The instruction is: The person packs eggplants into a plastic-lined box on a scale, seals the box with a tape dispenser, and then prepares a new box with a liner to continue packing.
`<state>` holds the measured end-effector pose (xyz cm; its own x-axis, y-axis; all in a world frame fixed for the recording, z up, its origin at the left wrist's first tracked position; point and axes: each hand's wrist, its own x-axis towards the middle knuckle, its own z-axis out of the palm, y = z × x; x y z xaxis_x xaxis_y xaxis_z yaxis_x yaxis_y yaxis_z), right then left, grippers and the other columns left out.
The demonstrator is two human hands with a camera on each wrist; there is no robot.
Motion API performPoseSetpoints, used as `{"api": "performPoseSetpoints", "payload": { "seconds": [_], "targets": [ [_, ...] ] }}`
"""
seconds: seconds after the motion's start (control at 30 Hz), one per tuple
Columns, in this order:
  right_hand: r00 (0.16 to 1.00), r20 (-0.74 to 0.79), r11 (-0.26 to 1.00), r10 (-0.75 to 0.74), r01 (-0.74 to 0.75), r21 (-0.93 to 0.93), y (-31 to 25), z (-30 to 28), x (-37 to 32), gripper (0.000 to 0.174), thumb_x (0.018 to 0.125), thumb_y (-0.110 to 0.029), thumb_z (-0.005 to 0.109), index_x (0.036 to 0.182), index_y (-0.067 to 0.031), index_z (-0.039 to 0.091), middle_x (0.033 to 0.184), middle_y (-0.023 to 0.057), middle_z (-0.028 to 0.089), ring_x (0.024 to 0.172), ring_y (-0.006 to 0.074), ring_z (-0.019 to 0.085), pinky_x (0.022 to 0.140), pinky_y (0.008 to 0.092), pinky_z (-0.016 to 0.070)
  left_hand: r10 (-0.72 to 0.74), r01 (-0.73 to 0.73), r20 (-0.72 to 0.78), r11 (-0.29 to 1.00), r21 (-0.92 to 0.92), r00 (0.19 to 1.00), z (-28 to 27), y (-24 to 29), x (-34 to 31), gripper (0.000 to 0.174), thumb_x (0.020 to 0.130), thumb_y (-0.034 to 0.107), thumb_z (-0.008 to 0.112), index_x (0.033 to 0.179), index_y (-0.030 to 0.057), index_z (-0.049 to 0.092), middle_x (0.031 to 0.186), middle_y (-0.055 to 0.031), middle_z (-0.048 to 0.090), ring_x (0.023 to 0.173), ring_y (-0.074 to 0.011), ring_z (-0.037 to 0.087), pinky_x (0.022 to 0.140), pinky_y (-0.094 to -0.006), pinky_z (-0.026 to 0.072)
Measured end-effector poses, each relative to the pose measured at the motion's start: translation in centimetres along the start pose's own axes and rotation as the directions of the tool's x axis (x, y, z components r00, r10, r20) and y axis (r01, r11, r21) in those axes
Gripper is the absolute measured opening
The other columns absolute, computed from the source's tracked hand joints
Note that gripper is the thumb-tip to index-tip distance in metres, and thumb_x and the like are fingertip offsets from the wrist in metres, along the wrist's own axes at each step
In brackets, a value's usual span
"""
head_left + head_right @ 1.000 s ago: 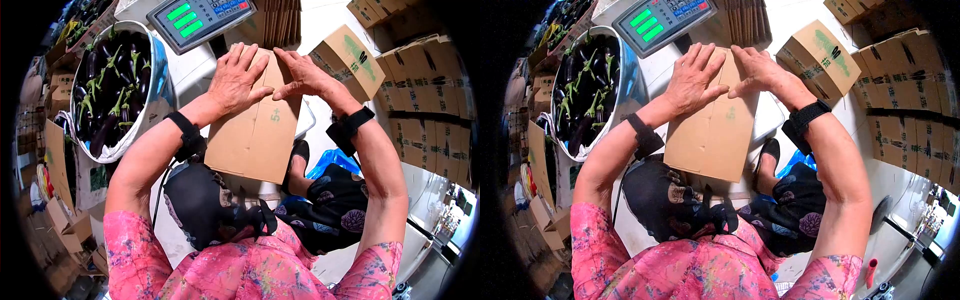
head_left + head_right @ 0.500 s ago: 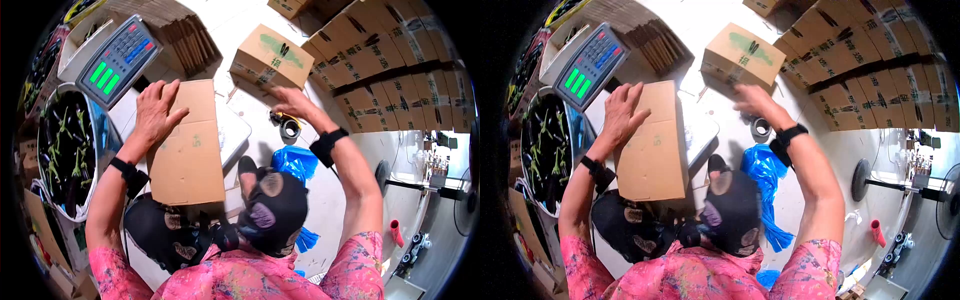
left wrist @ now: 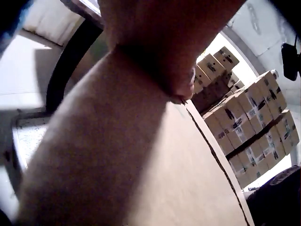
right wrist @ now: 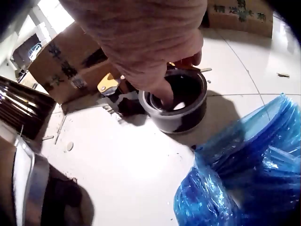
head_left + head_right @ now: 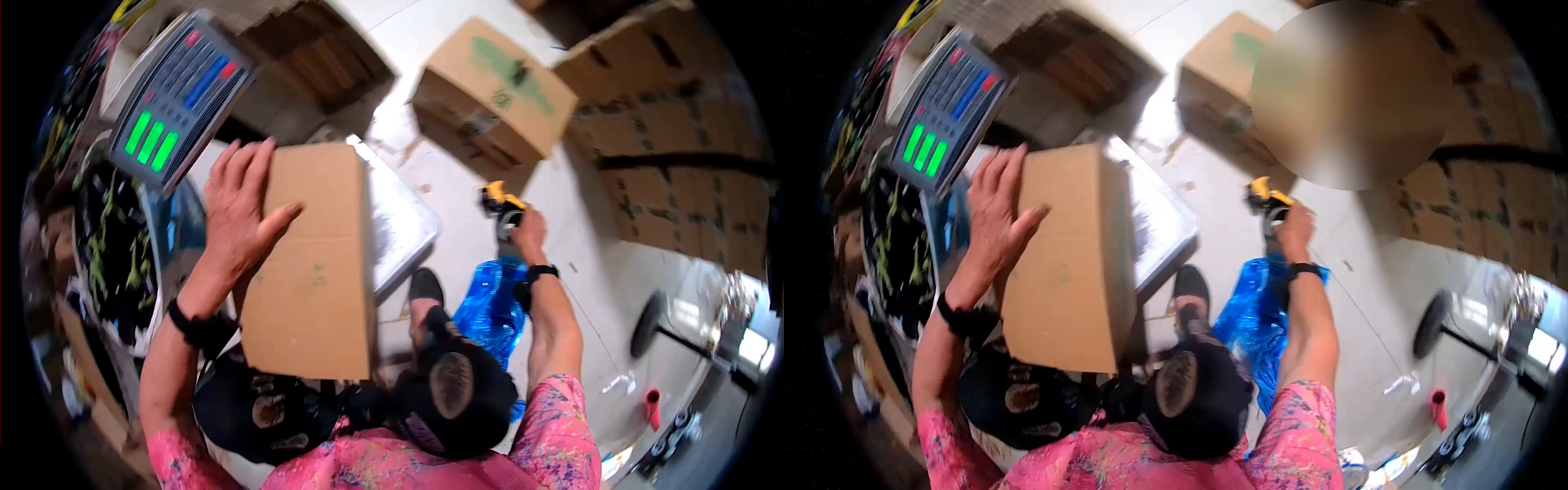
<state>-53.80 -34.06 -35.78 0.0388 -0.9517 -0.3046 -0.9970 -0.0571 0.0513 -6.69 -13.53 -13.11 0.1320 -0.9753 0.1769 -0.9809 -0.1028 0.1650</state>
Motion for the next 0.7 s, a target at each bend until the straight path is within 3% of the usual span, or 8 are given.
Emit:
{"api": "performPoseSetpoints", "payload": {
  "seconds": [0.07,0.13,0.3,0.4,0.47,0.53,0.6,0.7],
  "targets": [
    [0.994,-0.082,0.996,-0.072,0.067,-0.066,0.4,1.1,0.3,0.044,0.073,-0.017,0.076,0.113,-0.0084,0.061,0.109,0.0163,0.065,0.106,0.0363,0.063,0.088,0.0480,0.0526,0.000,0.000,0.005,0.998,-0.058,1.000,0.1,-0.1,0.3,0.076,0.078,0.039,0.070,0.143,0.0075,0.046,0.141,-0.0157,0.046,0.135,-0.0418,0.037,0.114,-0.0502,0.0306],
    [0.994,0.109,1.000,0.030,-0.030,-0.008,-0.3,0.9,-0.6,0.040,0.075,-0.019,0.072,0.111,-0.0063,0.060,0.104,0.0182,0.065,0.101,0.0380,0.063,0.086,0.0481,0.0535,-0.018,0.018,0.002,0.998,-0.066,1.000,0.0,-0.1,0.0,0.074,0.079,0.040,0.071,0.142,0.0107,0.046,0.139,-0.0142,0.046,0.134,-0.0379,0.039,0.109,-0.0462,0.0379],
    [0.973,-0.094,0.974,-0.209,0.216,0.074,1.0,3.7,-1.5,0.035,0.077,-0.024,0.069,0.103,-0.0044,0.056,0.098,0.0242,0.066,0.095,0.0439,0.065,0.079,0.0518,0.0528,-0.067,0.065,-0.030,0.994,-0.087,0.997,0.5,0.1,-0.4,0.073,0.081,0.046,0.070,0.141,0.0118,0.047,0.134,-0.0116,0.047,0.127,-0.0332,0.043,0.098,-0.0459,0.0474],
    [0.992,-0.034,0.911,-0.118,0.122,0.393,-0.1,0.7,-2.7,0.035,0.075,-0.023,0.067,0.097,-0.0013,0.052,0.091,0.0265,0.068,0.084,0.0448,0.067,0.074,0.0502,0.0522,-0.062,0.057,-0.075,0.996,-0.071,0.995,0.9,0.3,-0.9,0.071,0.083,0.047,0.069,0.139,0.0102,0.048,0.132,-0.0123,0.047,0.126,-0.0337,0.043,0.097,-0.0463,0.0482],
    [0.999,-0.037,0.718,-0.033,0.049,0.694,-2.2,-2.4,-4.7,0.033,0.077,-0.019,0.066,0.100,-0.0006,0.051,0.083,0.0189,0.068,0.072,0.0338,0.068,0.070,0.0408,0.0542,-0.048,0.041,-0.098,0.997,-0.065,0.994,1.1,0.3,-0.8,0.070,0.083,0.048,0.069,0.138,0.0090,0.049,0.130,-0.0130,0.048,0.124,-0.0343,0.044,0.096,-0.0462,0.0483],
    [0.998,-0.038,0.382,-0.044,0.053,0.922,-5.6,-7.7,-7.9,0.034,0.081,-0.014,0.063,0.112,-0.0022,0.053,0.095,0.0113,0.067,0.081,0.0256,0.068,0.077,0.0360,0.0553,-0.035,0.027,-0.144,0.998,-0.057,0.989,1.4,0.6,-1.0,0.071,0.083,0.054,0.068,0.135,0.0089,0.051,0.128,-0.0137,0.050,0.122,-0.0346,0.044,0.093,-0.0477,0.0500],
    [0.983,-0.003,0.005,-0.184,0.004,1.000,-7.1,-11.1,-8.8,0.046,0.082,-0.009,0.063,0.126,-0.0018,0.051,0.116,0.0095,0.061,0.103,0.0206,0.062,0.092,0.0324,0.0516,-0.016,0.006,-0.176,0.999,-0.054,0.984,1.4,0.2,-1.1,0.072,0.083,0.057,0.067,0.133,0.0082,0.052,0.126,-0.0143,0.050,0.121,-0.0352,0.044,0.091,-0.0486,0.0506],
    [0.965,0.051,-0.220,-0.257,-0.110,0.969,-10.3,-16.8,-10.7,0.042,0.085,-0.011,0.066,0.124,-0.0002,0.057,0.115,0.0091,0.065,0.103,0.0189,0.065,0.093,0.0333,0.0529,0.002,-0.018,-0.203,0.997,-0.081,0.979,1.5,-0.1,-1.5,0.071,0.083,0.048,0.069,0.134,0.0041,0.049,0.128,-0.0157,0.049,0.123,-0.0362,0.044,0.095,-0.0485,0.0484]
  ]
}}
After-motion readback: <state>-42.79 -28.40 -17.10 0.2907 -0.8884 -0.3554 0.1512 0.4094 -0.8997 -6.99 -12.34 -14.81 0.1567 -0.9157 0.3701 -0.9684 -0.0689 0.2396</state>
